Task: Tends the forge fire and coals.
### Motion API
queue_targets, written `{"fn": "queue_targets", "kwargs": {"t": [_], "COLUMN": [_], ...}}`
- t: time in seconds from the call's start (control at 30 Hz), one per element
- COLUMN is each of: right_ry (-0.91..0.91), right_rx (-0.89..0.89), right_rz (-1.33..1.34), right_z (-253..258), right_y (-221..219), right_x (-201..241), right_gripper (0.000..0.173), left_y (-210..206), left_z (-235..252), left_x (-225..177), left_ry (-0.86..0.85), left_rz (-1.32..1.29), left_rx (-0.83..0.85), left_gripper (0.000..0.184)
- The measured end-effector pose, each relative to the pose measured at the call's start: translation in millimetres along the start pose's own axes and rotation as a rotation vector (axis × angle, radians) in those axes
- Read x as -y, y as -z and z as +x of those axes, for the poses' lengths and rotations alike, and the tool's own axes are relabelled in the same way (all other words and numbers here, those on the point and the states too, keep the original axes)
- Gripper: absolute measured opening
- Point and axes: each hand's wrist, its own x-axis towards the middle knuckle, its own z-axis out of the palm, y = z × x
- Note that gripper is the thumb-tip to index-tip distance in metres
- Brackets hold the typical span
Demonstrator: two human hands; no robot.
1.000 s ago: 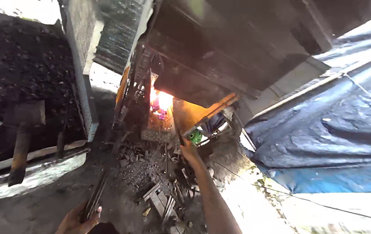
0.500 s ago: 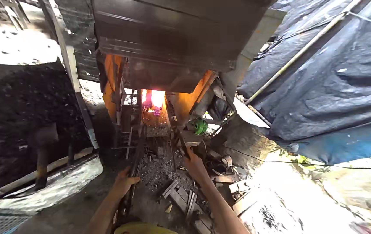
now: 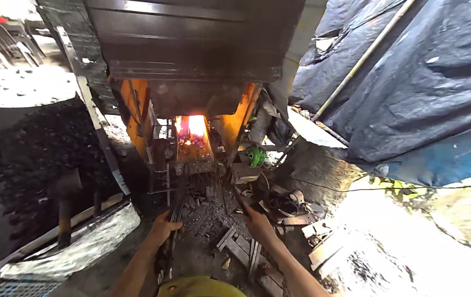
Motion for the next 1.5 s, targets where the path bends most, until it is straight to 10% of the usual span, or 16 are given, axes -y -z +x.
{"fn": "queue_targets", "kwargs": {"t": [0.3, 1.03, 1.5], "right_ry": [-0.091, -0.079, -0.128], "right_rx": [-0.041, 0.033, 0.037], "right_rz": [-0.416, -0.303, -0.432], "right_z": [11.5, 1.5, -7.5], "right_y": [38.2, 54.6, 65.3], "right_x": [55.7, 59.7, 97.1], "right_gripper": [0.073, 0.062, 0.065], "left_y": [-6.7, -39.0, -76.7], "left_z": [10.0, 241.5, 281.3], "left_x": [0.5, -79.8, -78.4], "left_ry": [-0.046, 0.078, -0.06], "left_rz": [-0.087, -0.086, 0.11], "left_rx": [0.014, 0.045, -0.052], "left_gripper": [0.056, 0.04, 0.05]}}
